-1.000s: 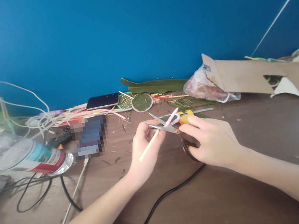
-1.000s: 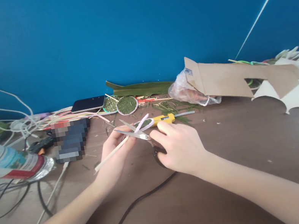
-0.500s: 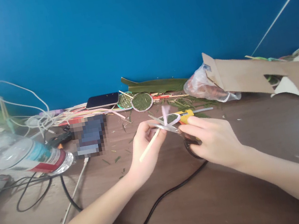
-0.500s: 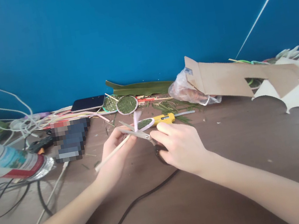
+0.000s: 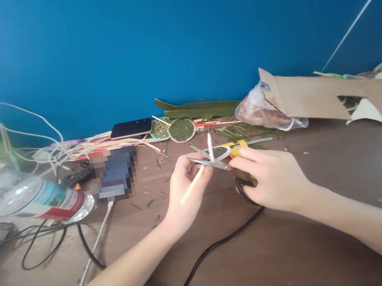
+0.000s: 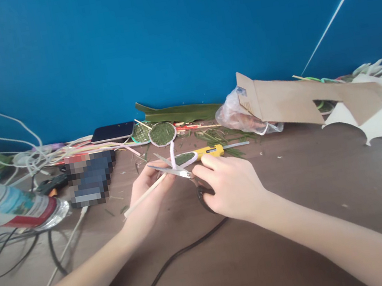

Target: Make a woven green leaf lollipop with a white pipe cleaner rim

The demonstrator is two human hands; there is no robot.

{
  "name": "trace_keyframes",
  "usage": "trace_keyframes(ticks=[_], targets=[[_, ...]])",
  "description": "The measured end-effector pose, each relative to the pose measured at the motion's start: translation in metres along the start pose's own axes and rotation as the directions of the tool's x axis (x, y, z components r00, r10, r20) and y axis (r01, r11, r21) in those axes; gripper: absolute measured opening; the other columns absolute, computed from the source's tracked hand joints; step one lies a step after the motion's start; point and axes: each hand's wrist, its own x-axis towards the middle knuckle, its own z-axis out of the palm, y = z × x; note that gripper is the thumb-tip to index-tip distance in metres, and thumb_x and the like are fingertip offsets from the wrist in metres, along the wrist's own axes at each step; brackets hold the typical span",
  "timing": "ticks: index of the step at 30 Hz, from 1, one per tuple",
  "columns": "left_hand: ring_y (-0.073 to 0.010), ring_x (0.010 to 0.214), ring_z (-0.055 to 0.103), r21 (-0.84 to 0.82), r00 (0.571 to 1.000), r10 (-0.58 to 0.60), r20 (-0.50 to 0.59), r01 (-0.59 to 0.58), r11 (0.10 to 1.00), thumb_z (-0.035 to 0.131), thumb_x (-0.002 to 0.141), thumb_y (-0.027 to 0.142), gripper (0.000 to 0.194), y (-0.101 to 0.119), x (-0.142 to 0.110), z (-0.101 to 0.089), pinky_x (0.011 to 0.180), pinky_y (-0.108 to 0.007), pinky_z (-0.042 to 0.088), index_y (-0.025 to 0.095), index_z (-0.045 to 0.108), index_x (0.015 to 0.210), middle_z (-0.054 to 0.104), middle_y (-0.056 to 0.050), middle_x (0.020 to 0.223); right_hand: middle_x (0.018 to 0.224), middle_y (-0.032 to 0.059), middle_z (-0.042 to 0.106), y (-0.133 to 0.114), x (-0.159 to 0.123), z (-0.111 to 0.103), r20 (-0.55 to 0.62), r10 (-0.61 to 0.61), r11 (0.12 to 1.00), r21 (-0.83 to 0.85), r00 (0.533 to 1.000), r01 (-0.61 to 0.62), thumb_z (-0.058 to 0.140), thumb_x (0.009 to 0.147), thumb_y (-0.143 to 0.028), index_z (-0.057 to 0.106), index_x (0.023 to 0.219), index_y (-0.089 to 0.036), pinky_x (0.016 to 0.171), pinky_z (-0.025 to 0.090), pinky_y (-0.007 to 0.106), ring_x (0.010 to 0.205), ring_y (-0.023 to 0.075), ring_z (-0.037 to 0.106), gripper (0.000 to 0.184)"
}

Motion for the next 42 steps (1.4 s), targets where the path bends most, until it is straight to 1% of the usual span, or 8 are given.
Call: trace_keyframes(ticks=[7,21,25,28,32,37,40,42], targets=[[-0.0191,0.098,0.059,-0.039,1.0,-0.008,0.011,0.009,0.999,0.064,0.077,0.029,0.021,-0.004,0.0,0.0,0.088,-0.033,0.043,0.017,0.053,0.09,0.062,-0.007,0.105,0.065,-0.0006,0.055,0.004,0.003,-0.005,0.03,-0.031,0.999,-0.014,0.999,0.032,0.049,0.065,-0.015,0.06,0.069,-0.02,0.049,0.021,0.024,0.053,0.0107,0.041,0.012],[-0.0203,0.099,0.058,0.062,0.999,0.017,0.045,-0.02,0.998,0.061,0.08,0.028,0.016,-0.001,-0.001,-0.001,0.088,-0.034,0.043,0.017,0.054,0.09,0.062,-0.008,0.104,0.06,-0.0011,0.052,0.009,0.001,-0.003,0.067,-0.072,0.996,0.062,0.995,0.068,0.046,0.065,-0.012,0.058,0.065,-0.019,0.048,0.019,0.025,0.052,0.0108,0.041,0.014],[-0.0226,0.102,0.057,0.15,0.999,-0.001,0.044,-0.006,0.989,0.06,0.081,0.034,0.022,0.002,-0.002,-0.002,0.091,-0.035,0.042,0.017,0.057,0.095,0.062,-0.008,0.102,0.06,-0.0011,0.054,0.01,0.002,-0.002,0.052,-0.087,0.995,0.057,0.995,0.084,0.044,0.067,-0.009,0.059,0.066,-0.019,0.047,0.019,0.025,0.05,0.0105,0.041,0.019],[-0.0229,0.102,0.057,0.158,0.999,0.004,0.037,-0.009,0.987,0.06,0.081,0.035,0.026,0.002,-0.001,-0.003,0.091,-0.035,0.042,0.017,0.058,0.099,0.062,-0.008,0.104,0.063,-0.0009,0.056,0.011,0.002,-0.003,0.056,-0.089,0.996,0.033,0.994,0.087,0.043,0.068,-0.009,0.061,0.07,-0.02,0.047,0.02,0.024,0.049,0.0104,0.042,0.021],[-0.0231,0.104,0.057,0.188,0.999,0.03,0.021,-0.034,0.982,0.061,0.081,0.036,0.024,-0.001,0.001,-0.004,0.092,-0.035,0.041,0.019,0.059,0.097,0.062,-0.008,0.107,0.074,0.0009,0.062,0.013,0.0,-0.002,0.141,-0.062,0.998,0.007,0.988,0.061,0.045,0.072,-0.01,0.065,0.084,-0.021,0.046,0.021,0.024,0.052,0.0104,0.048,0.025],[-0.022,0.102,0.057,0.211,0.998,0.055,0.022,-0.058,0.976,0.06,0.081,0.035,0.019,-0.004,0.003,-0.006,0.092,-0.034,0.041,0.019,0.059,0.09,0.062,-0.008,0.107,0.078,0.0024,0.068,0.013,-0.003,0.001,0.246,-0.052,0.997,0.06,0.968,0.038,0.048,0.076,-0.011,0.062,0.106,-0.021,0.048,0.027,0.024,0.059,0.0136,0.057,0.034],[-0.0218,0.101,0.057,0.216,0.999,0.045,0.022,-0.048,0.975,0.059,0.081,0.035,0.019,-0.005,0.003,-0.006,0.092,-0.035,0.041,0.019,0.058,0.092,0.062,-0.008,0.103,0.082,0.0014,0.069,0.012,-0.001,0.0,0.228,-0.012,0.997,0.076,0.974,-0.006,0.051,0.077,-0.014,0.063,0.1,-0.022,0.048,0.028,0.023,0.059,0.0135,0.058,0.027],[-0.0216,0.1,0.057,0.22,0.999,0.052,0.002,-0.051,0.974,0.06,0.08,0.034,0.02,-0.006,0.004,-0.006,0.091,-0.035,0.041,0.019,0.057,0.093,0.062,-0.008,0.102,0.078,-0.0002,0.068,0.01,0.001,-0.001,0.193,0.024,0.995,0.09,0.981,-0.042,0.054,0.077,-0.02,0.064,0.092,-0.023,0.049,0.029,0.023,0.058,0.013,0.057,0.018]])
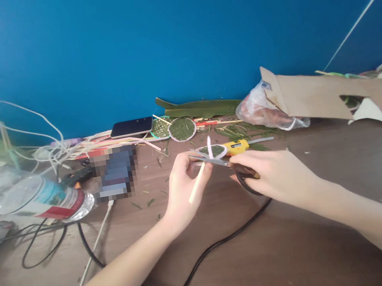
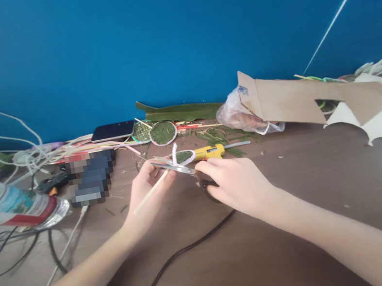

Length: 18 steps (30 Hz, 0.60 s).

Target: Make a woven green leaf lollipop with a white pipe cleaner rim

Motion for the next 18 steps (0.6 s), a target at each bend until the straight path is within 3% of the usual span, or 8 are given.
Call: trace_keyframes(ticks=[11,18], targets=[[-0.0216,0.096,0.057,-0.003,0.998,0.037,-0.058,-0.037,0.999,0.064,0.075,0.029,0.017,-0.0003,0.001,0.0021,0.088,-0.035,0.042,0.02,0.056,0.086,0.061,-0.007,0.096,0.067,-0.0026,0.066,-0.0044,0.0019,-0.0009,-0.12,0.004,1.0,-0.02,0.993,-0.006,0.055,0.072,-0.025,0.065,0.079,-0.023,0.052,0.03,0.024,0.054,0.0139,0.053,0.012],[-0.0226,0.104,0.056,-0.047,0.999,0.026,-0.041,-0.028,0.999,0.063,0.075,0.029,0.018,0.0006,0.0018,0.0031,0.092,-0.038,0.041,0.019,0.053,0.085,0.061,-0.008,0.102,0.061,-0.0035,0.065,-0.0031,0.0011,-0.0025,-0.168,-0.028,0.999,-0.04,0.985,0.021,0.053,0.07,-0.02,0.065,0.074,-0.023,0.051,0.027,0.024,0.05,0.0124,0.05,0.013]])
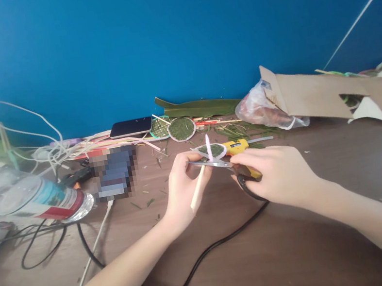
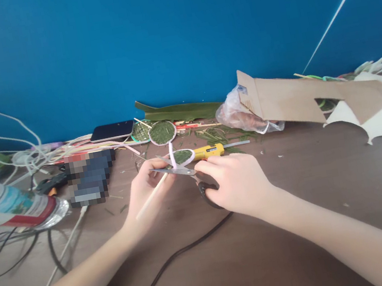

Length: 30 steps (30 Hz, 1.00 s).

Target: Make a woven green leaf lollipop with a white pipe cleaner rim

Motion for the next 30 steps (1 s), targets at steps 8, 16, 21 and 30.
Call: trace_keyframes(ticks=[8,16,21,30], targets=[[-0.0248,0.108,0.056,-0.005,1.0,-0.024,-0.005,0.024,1.0,0.064,0.074,0.029,0.018,0.0049,-0.0006,0.0005,0.094,-0.039,0.041,0.018,0.052,0.082,0.063,-0.01,0.103,0.062,-0.0028,0.066,0.0037,0.0008,-0.0011,-0.027,-0.037,0.999,-0.013,0.999,0.037,0.048,0.066,-0.014,0.067,0.075,-0.023,0.051,0.027,0.024,0.051,0.0118,0.05,0.023],[-0.0238,0.107,0.058,-0.036,1.0,-0.017,-0.007,0.016,0.999,0.065,0.073,0.026,0.017,0.0085,0.0,0.0015,0.096,-0.04,0.042,0.016,0.053,0.081,0.064,-0.013,0.105,0.062,-0.0035,0.067,0.0065,0.0015,0.001,-0.06,-0.076,0.995,-0.063,0.995,0.072,0.047,0.067,-0.014,0.067,0.071,-0.023,0.049,0.025,0.025,0.05,0.0121,0.052,0.023],[-0.0237,0.107,0.058,-0.057,1.0,-0.013,-0.013,0.012,0.998,0.065,0.072,0.025,0.017,0.0085,0.0003,0.002,0.096,-0.041,0.042,0.016,0.054,0.081,0.063,-0.013,0.107,0.061,-0.0039,0.067,0.007,0.0011,0.0006,-0.071,-0.092,0.993,-0.077,0.993,0.086,0.047,0.067,-0.013,0.067,0.071,-0.024,0.049,0.025,0.025,0.05,0.0121,0.051,0.023],[-0.0219,0.104,0.059,-0.094,0.999,-0.043,-0.015,0.041,0.995,0.067,0.071,0.025,0.018,0.0098,0.0001,0.0032,0.095,-0.038,0.042,0.017,0.053,0.079,0.064,-0.011,0.105,0.057,-0.0035,0.064,0.0063,0.002,-0.0009,-0.084,-0.117,0.989,-0.105,0.99,0.108,0.045,0.068,-0.012,0.067,0.071,-0.023,0.048,0.023,0.025,0.048,0.0117,0.048,0.025]])
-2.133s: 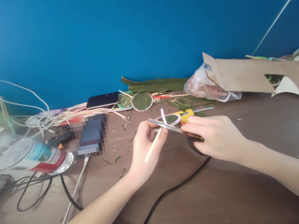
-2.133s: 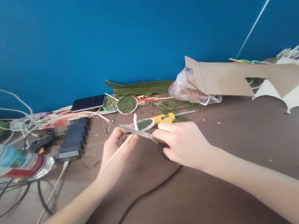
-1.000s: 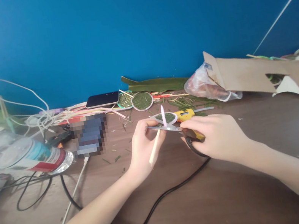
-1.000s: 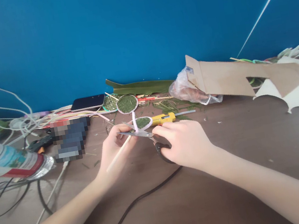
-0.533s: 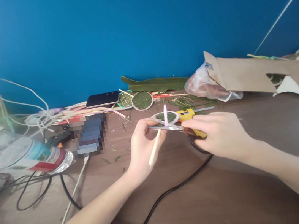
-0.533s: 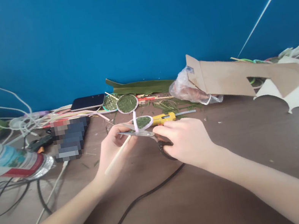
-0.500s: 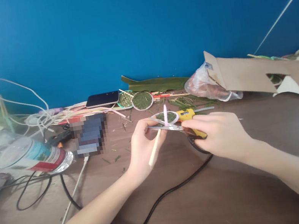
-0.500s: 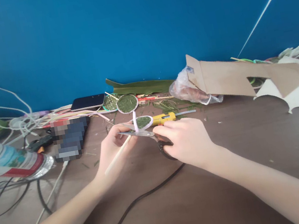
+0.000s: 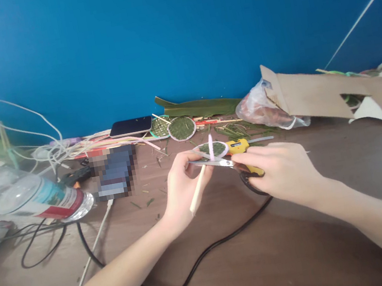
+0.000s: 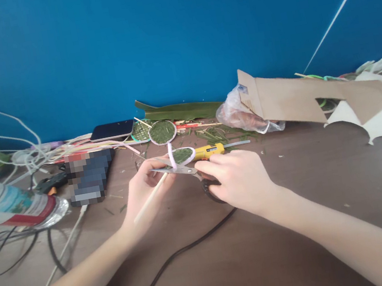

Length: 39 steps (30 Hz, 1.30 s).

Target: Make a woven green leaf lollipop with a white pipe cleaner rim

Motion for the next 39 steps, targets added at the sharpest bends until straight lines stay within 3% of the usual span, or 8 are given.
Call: trace_keyframes(ticks=[20,39], targets=[[-0.0221,0.106,0.058,-0.023,1.0,-0.018,0.003,0.019,1.0,0.068,0.069,0.025,0.018,0.0003,0.0004,0.0013,0.095,-0.036,0.042,0.017,0.054,0.077,0.064,-0.01,0.104,0.056,-0.0025,0.061,0.0,-0.0021,0.0014,0.07,0.008,1.0,0.014,0.998,-0.009,0.044,0.065,-0.01,0.064,0.07,-0.022,0.048,0.019,0.025,0.046,0.0108,0.043,0.024],[-0.0229,0.101,0.058,0.06,1.0,0.0,0.028,-0.001,0.998,0.066,0.071,0.027,0.017,-0.0046,-0.0005,-0.001,0.091,-0.038,0.043,0.017,0.055,0.078,0.063,-0.007,0.093,0.059,-0.0022,0.067,-0.0027,-0.0004,0.0003,0.065,0.008,1.0,-0.014,0.998,-0.007,0.046,0.067,-0.015,0.067,0.074,-0.022,0.049,0.024,0.025,0.045,0.0128,0.049,0.023]])
